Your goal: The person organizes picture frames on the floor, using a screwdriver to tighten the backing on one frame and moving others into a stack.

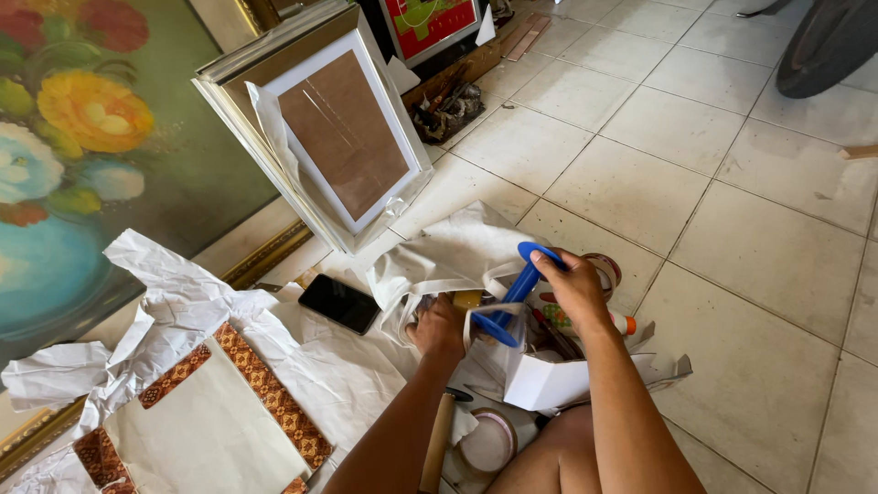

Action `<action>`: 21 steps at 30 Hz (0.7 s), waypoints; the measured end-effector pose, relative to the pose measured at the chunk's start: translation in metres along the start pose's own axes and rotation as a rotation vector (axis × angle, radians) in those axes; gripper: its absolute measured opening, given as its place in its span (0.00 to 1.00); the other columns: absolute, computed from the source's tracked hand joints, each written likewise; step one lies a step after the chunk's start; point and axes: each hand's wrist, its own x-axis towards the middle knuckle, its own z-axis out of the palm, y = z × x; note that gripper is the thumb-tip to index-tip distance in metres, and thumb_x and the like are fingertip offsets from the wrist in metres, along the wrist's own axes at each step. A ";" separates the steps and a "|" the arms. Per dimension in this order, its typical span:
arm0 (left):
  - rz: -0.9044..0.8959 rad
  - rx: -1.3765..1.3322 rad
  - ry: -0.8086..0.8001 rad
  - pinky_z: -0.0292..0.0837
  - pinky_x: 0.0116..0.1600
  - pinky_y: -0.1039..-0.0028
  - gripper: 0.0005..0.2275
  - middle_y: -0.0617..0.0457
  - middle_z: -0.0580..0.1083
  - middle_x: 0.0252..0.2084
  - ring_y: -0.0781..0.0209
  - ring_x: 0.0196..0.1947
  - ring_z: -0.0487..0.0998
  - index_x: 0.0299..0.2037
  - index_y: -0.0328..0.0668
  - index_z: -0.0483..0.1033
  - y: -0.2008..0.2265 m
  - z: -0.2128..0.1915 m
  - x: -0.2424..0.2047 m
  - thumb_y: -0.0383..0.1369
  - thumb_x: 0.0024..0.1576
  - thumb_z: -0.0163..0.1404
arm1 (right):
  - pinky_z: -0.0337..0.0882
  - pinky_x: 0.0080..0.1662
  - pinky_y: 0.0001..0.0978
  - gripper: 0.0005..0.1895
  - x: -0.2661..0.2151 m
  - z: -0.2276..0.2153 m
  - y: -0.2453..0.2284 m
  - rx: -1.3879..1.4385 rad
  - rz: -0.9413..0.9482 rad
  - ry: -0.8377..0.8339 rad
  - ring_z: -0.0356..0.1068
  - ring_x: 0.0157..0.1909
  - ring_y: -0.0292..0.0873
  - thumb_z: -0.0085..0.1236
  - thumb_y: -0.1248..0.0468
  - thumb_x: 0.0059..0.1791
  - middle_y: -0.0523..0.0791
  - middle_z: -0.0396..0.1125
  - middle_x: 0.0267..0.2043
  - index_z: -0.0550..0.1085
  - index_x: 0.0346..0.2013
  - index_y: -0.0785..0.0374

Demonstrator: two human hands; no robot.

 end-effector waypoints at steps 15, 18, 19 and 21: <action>0.033 -0.676 -0.195 0.91 0.38 0.59 0.42 0.27 0.79 0.54 0.38 0.44 0.88 0.73 0.28 0.68 0.031 -0.139 -0.111 0.46 0.50 0.66 | 0.86 0.48 0.48 0.13 -0.011 -0.020 -0.020 0.505 -0.129 0.102 0.78 0.45 0.48 0.64 0.53 0.63 0.49 0.73 0.43 0.85 0.56 0.56; 0.092 -0.731 -0.291 0.89 0.40 0.55 0.43 0.24 0.78 0.54 0.38 0.46 0.87 0.71 0.25 0.72 0.009 -0.131 -0.088 0.55 0.53 0.67 | 0.82 0.59 0.47 0.11 0.019 -0.017 -0.004 0.641 -0.261 0.235 0.71 0.49 0.40 0.58 0.53 0.67 0.44 0.70 0.43 0.78 0.47 0.55; 0.088 -0.730 -0.288 0.89 0.40 0.55 0.43 0.24 0.78 0.54 0.38 0.46 0.87 0.71 0.25 0.72 0.007 -0.132 -0.090 0.55 0.53 0.67 | 0.82 0.59 0.47 0.11 0.008 -0.021 -0.019 0.644 -0.259 0.231 0.71 0.49 0.40 0.58 0.53 0.67 0.44 0.70 0.43 0.78 0.47 0.55; 0.447 -1.006 -0.291 0.84 0.44 0.67 0.33 0.38 0.82 0.44 0.49 0.42 0.83 0.71 0.36 0.72 0.007 -0.136 -0.092 0.26 0.49 0.61 | 0.90 0.52 0.43 0.32 -0.011 -0.031 -0.052 1.049 -0.021 0.272 0.76 0.35 0.42 0.49 0.42 0.66 0.46 0.66 0.28 0.63 0.25 0.57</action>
